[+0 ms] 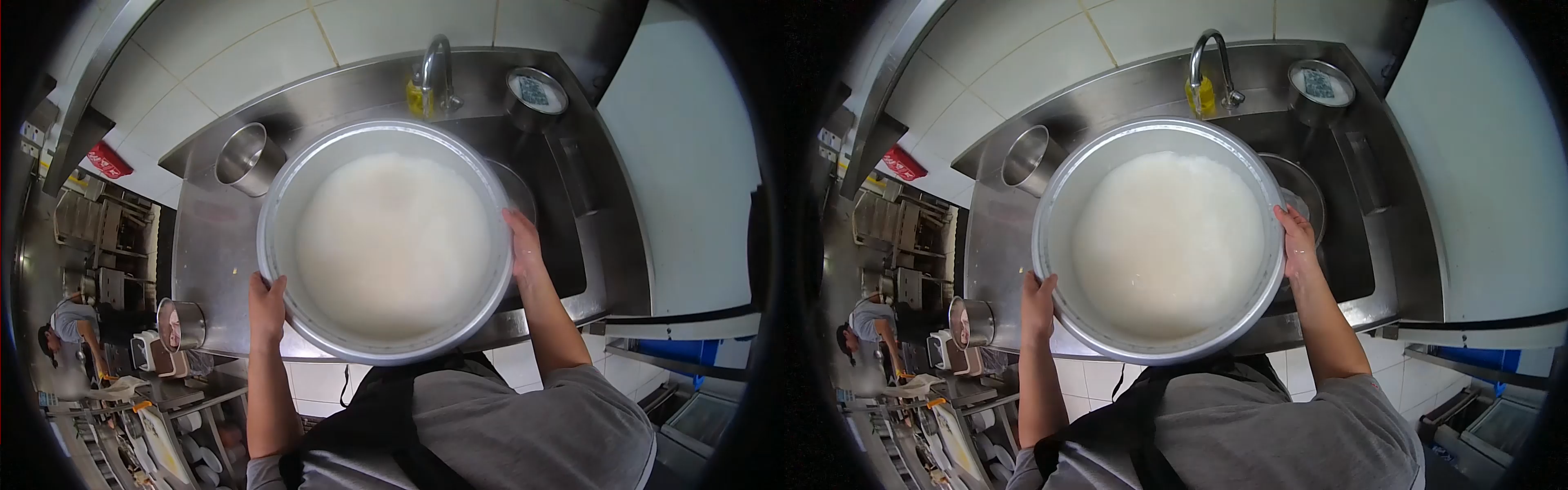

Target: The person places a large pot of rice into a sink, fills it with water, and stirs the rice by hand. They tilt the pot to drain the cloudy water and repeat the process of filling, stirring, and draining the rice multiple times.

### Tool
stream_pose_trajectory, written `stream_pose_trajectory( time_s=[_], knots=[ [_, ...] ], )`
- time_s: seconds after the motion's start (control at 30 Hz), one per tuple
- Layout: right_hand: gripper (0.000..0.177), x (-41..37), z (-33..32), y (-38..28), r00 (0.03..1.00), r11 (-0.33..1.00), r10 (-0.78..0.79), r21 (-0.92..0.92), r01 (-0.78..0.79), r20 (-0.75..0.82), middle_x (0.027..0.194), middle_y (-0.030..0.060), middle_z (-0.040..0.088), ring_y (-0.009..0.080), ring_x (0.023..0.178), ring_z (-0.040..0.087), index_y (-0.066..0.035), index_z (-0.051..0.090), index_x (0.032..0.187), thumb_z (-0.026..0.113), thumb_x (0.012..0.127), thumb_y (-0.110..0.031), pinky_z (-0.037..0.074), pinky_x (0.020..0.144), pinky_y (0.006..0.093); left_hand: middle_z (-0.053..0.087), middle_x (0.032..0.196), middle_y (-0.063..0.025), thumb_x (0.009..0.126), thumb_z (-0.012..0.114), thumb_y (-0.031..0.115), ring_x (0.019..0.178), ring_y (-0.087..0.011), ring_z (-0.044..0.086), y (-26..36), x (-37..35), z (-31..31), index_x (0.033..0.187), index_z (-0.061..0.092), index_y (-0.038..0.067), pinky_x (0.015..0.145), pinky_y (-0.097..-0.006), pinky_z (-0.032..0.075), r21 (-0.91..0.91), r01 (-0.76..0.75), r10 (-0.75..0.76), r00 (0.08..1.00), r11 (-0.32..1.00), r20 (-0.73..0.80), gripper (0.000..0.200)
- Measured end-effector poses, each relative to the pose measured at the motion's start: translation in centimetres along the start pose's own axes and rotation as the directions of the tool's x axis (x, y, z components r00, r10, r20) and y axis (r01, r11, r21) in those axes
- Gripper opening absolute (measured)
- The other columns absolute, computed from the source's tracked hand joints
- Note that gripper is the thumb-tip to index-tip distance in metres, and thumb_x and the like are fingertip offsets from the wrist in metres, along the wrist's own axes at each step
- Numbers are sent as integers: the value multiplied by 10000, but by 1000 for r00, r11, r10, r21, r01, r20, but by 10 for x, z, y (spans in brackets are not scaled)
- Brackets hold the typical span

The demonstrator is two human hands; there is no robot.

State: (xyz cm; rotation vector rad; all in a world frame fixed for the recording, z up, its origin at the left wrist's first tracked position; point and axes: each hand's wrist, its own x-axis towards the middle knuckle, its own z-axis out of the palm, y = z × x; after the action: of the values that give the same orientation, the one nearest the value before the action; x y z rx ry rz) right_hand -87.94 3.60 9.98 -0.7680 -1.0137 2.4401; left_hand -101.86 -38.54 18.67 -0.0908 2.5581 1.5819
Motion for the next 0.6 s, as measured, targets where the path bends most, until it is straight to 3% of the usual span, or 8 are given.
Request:
stream_pose_trajectory(
  time_s=[0.17,0.23,0.3,0.4,0.47,0.5,0.57,0.6],
  knots=[
    [244,-27,-9,6,995,995,95,-18,-95,-18,997,102,678,171,827,664,-13,603,1066,657,888,-172,548,739,302,581,865,-97,869,596,107,749,-151,553,26,-43,-21,1051,490,-47,630,-293,458,50,-18,15,999,999,44,261],
    [263,-31,-10,7,993,993,113,-22,-113,-21,1002,105,677,171,828,664,-5,599,1085,657,886,-166,550,735,303,576,847,-78,862,600,95,735,-131,541,29,-58,-26,1057,482,-39,617,-278,446,-100,-15,19,999,995,36,264],
    [281,-33,-12,11,991,991,133,-23,-133,-24,1007,107,677,171,829,664,3,595,1104,658,884,-161,551,732,304,580,865,-82,860,586,64,733,-131,546,36,-73,-36,1061,477,-26,628,-274,448,-102,45,-38,997,994,64,246],
    [348,-29,-7,12,993,989,121,-87,-119,13,1006,111,675,181,838,664,40,578,1142,654,887,-185,546,756,312,576,956,-100,858,559,26,823,-154,563,46,-94,-38,1122,456,-19,733,-291,464,-229,47,-23,994,972,105,286],
    [381,-33,8,6,987,944,55,-314,-102,-154,990,109,671,185,862,656,55,592,1132,629,906,-249,538,760,328,553,1054,-108,852,545,1,944,-169,548,48,-104,-38,1180,429,-13,857,-307,439,-334,33,9,992,942,124,347],
    [381,-29,7,3,986,944,56,-313,-105,-160,990,109,671,185,862,656,55,592,1132,629,906,-249,538,760,328,553,1054,-108,852,545,1,944,-169,548,49,-108,-38,1180,429,-13,857,-307,439,-331,36,7,992,943,130,347],
    [402,-8,4,-6,982,841,160,-507,-188,-97,962,114,671,185,890,644,44,609,1125,587,926,-304,519,767,319,534,1098,-101,849,545,-9,1017,-171,517,51,-113,-39,1213,412,-10,928,-310,399,-331,39,9,990,943,141,388],
    [381,16,-7,-2,988,842,147,-519,-146,-39,948,113,673,182,890,642,25,633,1098,552,942,-312,511,769,314,534,1098,-101,849,545,-9,1017,-171,517,54,-116,-39,1213,412,-10,928,-310,399,-331,40,8,990,943,143,388]
  ],
)
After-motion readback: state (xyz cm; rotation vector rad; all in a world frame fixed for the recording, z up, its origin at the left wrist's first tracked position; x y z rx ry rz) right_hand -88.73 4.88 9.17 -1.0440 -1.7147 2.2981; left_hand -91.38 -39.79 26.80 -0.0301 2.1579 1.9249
